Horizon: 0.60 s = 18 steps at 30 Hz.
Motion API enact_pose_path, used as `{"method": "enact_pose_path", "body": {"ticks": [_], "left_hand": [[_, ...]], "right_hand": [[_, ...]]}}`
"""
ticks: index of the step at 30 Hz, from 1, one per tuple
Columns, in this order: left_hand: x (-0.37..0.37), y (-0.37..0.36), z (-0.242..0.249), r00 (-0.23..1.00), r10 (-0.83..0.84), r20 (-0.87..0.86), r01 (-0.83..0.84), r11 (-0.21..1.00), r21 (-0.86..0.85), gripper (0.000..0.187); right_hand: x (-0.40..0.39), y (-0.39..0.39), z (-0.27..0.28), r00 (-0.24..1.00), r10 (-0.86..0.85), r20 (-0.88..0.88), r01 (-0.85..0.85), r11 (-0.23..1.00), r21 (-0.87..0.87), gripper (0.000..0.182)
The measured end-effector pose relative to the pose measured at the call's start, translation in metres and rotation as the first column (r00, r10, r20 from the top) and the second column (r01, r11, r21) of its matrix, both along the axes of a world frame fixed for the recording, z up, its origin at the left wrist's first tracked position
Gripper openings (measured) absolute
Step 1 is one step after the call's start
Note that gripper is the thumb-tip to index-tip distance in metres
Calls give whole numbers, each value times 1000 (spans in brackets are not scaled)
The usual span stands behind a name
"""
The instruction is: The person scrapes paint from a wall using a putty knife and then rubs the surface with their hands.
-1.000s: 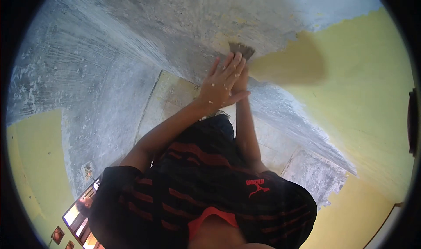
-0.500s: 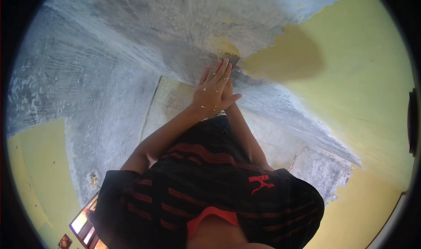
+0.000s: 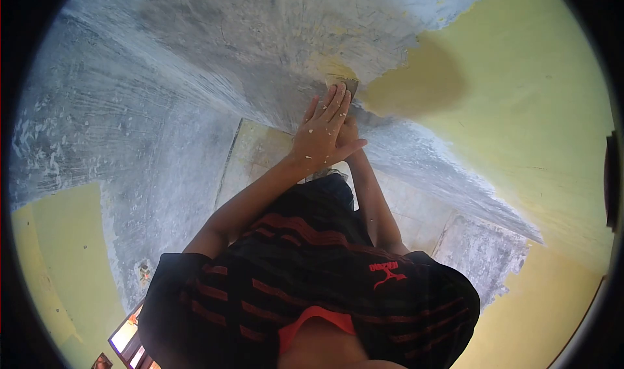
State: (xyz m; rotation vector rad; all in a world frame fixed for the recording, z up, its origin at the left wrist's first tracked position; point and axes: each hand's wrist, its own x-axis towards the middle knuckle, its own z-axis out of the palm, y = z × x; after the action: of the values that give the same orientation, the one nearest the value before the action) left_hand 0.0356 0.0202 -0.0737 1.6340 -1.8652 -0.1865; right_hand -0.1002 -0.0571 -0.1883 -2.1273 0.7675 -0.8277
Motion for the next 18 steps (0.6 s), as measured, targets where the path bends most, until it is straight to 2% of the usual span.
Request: {"method": "enact_pose_path", "body": {"ticks": [2,6,8,18], "left_hand": [[1,-1,4,1000,7,26,-5,997,-71,106],[-2,-7,23,999,19,28,-17,996,-90,106],[-4,-6,20,999,17,33,-16,1000,-21,107],[-1,-6,10,999,-36,23,35,999,25,108]], "right_hand": [[-7,-9,0,1000,1,-18,-1,1000,-19,33],[-8,-11,1,999,0,-49,-4,998,-66,34],[-5,2,1,999,6,-54,-12,995,-102,35],[-16,9,5,994,30,-107,-52,977,-209,37]]}}
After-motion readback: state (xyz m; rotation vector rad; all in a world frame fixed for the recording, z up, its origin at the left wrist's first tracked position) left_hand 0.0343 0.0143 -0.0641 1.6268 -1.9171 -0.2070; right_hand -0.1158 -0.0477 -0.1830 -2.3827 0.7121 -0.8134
